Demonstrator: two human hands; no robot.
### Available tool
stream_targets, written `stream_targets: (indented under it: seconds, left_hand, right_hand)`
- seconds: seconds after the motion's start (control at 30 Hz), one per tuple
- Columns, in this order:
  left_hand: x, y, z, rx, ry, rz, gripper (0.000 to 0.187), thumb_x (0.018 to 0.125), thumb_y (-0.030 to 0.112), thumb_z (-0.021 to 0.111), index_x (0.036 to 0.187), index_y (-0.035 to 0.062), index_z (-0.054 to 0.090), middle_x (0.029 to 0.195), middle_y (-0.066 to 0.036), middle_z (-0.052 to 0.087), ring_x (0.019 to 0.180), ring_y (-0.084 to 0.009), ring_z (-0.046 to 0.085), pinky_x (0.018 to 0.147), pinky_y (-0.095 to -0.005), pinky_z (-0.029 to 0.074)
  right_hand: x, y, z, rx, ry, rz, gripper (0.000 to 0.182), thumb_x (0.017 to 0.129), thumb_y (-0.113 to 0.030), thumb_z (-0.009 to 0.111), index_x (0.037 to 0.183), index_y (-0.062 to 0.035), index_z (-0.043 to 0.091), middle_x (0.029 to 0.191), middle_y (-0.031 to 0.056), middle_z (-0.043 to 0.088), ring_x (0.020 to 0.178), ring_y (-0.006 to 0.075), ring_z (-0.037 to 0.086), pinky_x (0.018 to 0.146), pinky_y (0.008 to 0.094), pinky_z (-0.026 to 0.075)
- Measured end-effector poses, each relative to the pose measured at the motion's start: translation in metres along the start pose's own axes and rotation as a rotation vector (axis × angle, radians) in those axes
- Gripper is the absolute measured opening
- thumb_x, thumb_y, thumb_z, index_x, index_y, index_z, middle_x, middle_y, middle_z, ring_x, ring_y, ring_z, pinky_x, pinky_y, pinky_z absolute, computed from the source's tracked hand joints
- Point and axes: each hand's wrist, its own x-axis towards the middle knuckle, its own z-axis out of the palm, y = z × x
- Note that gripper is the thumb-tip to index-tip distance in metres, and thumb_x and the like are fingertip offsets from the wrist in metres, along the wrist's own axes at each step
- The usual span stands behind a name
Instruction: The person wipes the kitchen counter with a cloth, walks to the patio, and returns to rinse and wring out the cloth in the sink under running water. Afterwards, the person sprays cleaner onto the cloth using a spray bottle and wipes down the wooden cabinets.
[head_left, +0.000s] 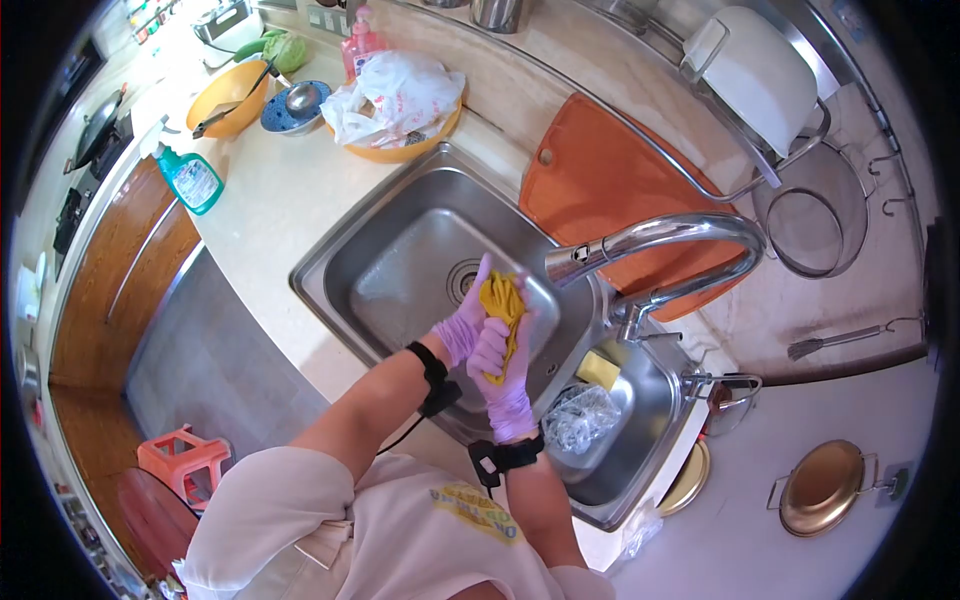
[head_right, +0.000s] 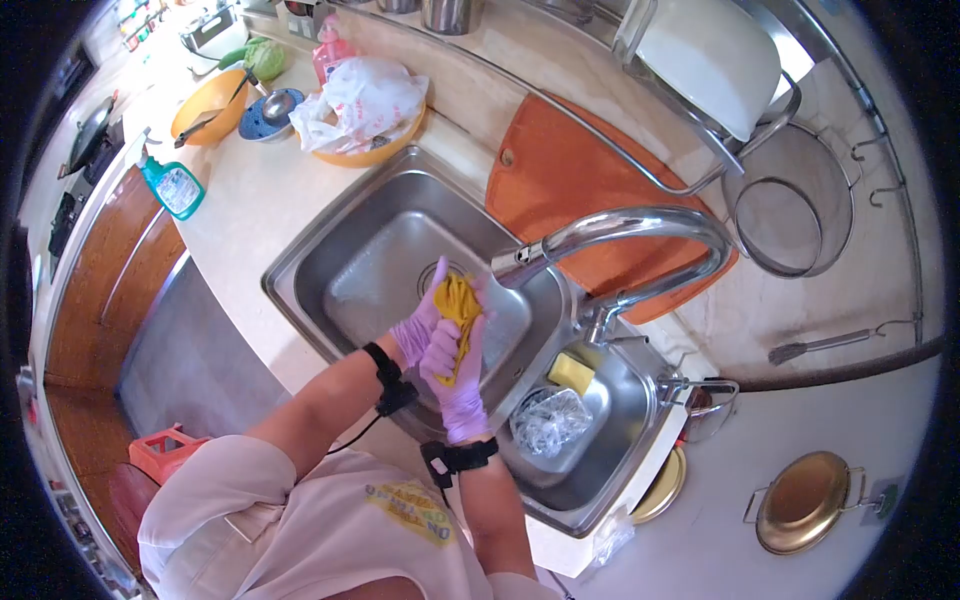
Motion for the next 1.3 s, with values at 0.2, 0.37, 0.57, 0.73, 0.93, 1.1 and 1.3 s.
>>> stream_targets:
  seconds: [0.2, 0.37, 0.57, 0.73, 0.93, 1.1, 1.3]
  left_hand:
    - [0.017, 0.025, 0.048, 0.584, 0.292, -0.093, 0.036, 0.089, 0.046, 0.053, 0.101, 0.0125, 0.055, 0.066, 0.002, 0.049, 0.06, -0.0158, 0.051, 0.062, -0.0309, 0.046]
    - [0.018, 0.016, 0.054, 1.344, 0.671, 0.145, 0.033, 0.089, 0.037, 0.053, 0.079, 0.0066, 0.059, 0.066, -0.004, 0.058, 0.056, -0.0193, 0.055, 0.059, -0.034, 0.048]
    - [0.019, 0.015, -0.015, 1.843, 0.917, 0.333, 0.045, 0.09, 0.036, 0.043, 0.083, -0.003, 0.064, 0.079, -0.024, 0.064, 0.076, -0.0381, 0.063, 0.072, -0.0428, 0.049]
    - [0.005, 0.005, -0.04, 1.954, 1.005, 0.303, 0.046, 0.092, 0.032, 0.037, 0.083, -0.0035, 0.064, 0.083, -0.027, 0.062, 0.083, -0.0424, 0.06, 0.077, -0.0457, 0.049]
    - [0.0, -0.004, -0.043, 2.077, 1.034, 0.234, 0.043, 0.092, 0.028, 0.036, 0.085, -0.0036, 0.064, 0.085, -0.026, 0.062, 0.085, -0.0416, 0.06, 0.077, -0.046, 0.049]
    - [-0.005, 0.002, -0.054, 2.069, 0.836, 0.186, 0.034, 0.089, 0.03, 0.049, 0.094, -0.0004, 0.063, 0.089, -0.019, 0.066, 0.082, -0.0338, 0.064, 0.071, -0.0394, 0.052]
    - [-0.032, 0.0, 0.009, 1.119, 0.661, 0.016, 0.049, 0.073, 0.038, 0.073, 0.103, 0.0026, 0.057, 0.091, -0.006, 0.065, 0.08, -0.0177, 0.064, 0.073, -0.0312, 0.052]
  right_hand:
    - [-0.008, -0.016, 0.016, -0.878, 0.509, 0.122, 0.047, 0.089, -0.056, 0.044, 0.064, -0.0188, 0.032, 0.051, -0.0083, 0.022, 0.037, 0.0054, 0.021, 0.033, 0.023, 0.017]
    - [0.009, -0.022, 0.011, -1.669, 1.035, 0.146, 0.048, 0.085, -0.055, 0.052, 0.061, -0.0141, 0.046, 0.052, -0.0008, 0.045, 0.04, 0.0127, 0.043, 0.036, 0.0269, 0.031]
    - [0.009, -0.04, -0.056, -2.62, 1.094, 0.132, 0.048, 0.086, -0.043, 0.052, 0.094, 0.0032, 0.06, 0.086, 0.0254, 0.063, 0.088, 0.0409, 0.06, 0.078, 0.0437, 0.047]
    - [-0.006, -0.049, -0.094, -3.054, 0.732, 0.211, 0.043, 0.094, -0.035, 0.037, 0.087, -0.0025, 0.063, 0.082, 0.0226, 0.064, 0.078, 0.0386, 0.062, 0.07, 0.0454, 0.05]
    - [-0.018, -0.062, -0.115, -3.276, 0.448, 0.411, 0.04, 0.094, -0.033, 0.037, 0.086, -0.0044, 0.064, 0.08, 0.0195, 0.065, 0.076, 0.0376, 0.063, 0.068, 0.0467, 0.051]
    - [-0.016, -0.03, -0.071, -2.936, 1.003, 0.291, 0.037, 0.089, -0.038, 0.046, 0.089, -0.0058, 0.065, 0.078, 0.0165, 0.065, 0.074, 0.0367, 0.064, 0.068, 0.046, 0.051]
    - [-0.034, -0.037, -0.046, -2.97, 1.087, -0.3, 0.049, 0.08, -0.044, 0.061, 0.105, -0.0031, 0.058, 0.099, 0.0218, 0.062, 0.091, 0.0374, 0.06, 0.077, 0.0452, 0.048]
